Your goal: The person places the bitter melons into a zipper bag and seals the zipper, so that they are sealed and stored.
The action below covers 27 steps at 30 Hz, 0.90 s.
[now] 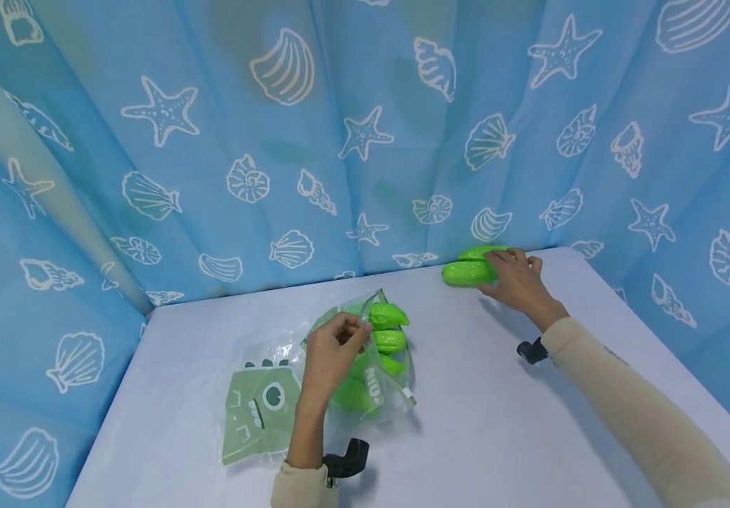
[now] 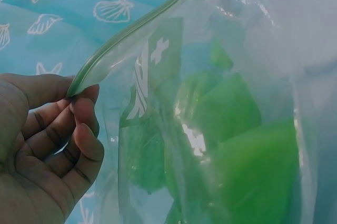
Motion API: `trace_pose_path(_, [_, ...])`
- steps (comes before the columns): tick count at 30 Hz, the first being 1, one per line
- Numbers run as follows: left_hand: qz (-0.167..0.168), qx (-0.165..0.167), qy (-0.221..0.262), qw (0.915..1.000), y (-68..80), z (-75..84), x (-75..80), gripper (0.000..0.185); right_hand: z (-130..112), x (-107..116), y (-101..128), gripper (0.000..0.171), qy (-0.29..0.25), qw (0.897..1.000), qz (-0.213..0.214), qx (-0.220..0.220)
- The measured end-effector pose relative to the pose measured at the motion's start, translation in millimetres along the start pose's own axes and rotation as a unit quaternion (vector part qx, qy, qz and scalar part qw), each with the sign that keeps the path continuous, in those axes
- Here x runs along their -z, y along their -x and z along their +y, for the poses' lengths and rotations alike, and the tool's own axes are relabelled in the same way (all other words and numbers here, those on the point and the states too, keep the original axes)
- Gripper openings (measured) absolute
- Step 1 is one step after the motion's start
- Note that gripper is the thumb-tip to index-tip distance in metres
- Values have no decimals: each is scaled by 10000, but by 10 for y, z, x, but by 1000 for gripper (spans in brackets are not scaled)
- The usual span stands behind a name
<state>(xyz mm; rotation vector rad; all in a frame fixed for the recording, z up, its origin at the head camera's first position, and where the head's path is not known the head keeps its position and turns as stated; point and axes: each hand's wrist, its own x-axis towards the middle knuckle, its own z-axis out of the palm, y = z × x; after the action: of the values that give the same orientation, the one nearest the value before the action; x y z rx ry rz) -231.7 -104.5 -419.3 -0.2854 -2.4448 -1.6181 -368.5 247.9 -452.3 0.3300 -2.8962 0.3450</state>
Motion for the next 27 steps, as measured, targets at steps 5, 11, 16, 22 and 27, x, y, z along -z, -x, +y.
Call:
trace_pose_path(5, [28,10,53,10000,19,-9,11,15,68,-60,-17,69,83,9999,-146,-23])
trace_pose_path(11, [53,15,56,10000,9,-22,11,15,91,-117,-80,66,129,9998,-127,97])
trace_pose_path(16, [86,0,36,10000,-7,-35,15,14,88,-189,-115,61,275,9994,-51,180])
trace_pose_path(22, [44,-50,67,10000,-6,-48,19,14,82,-225,-94,54,371,9989,124,258])
trace_pose_path(27, [58,-79,79,9999,-13,-48,28,15,76,-184,-67,55,282,9990,208,268])
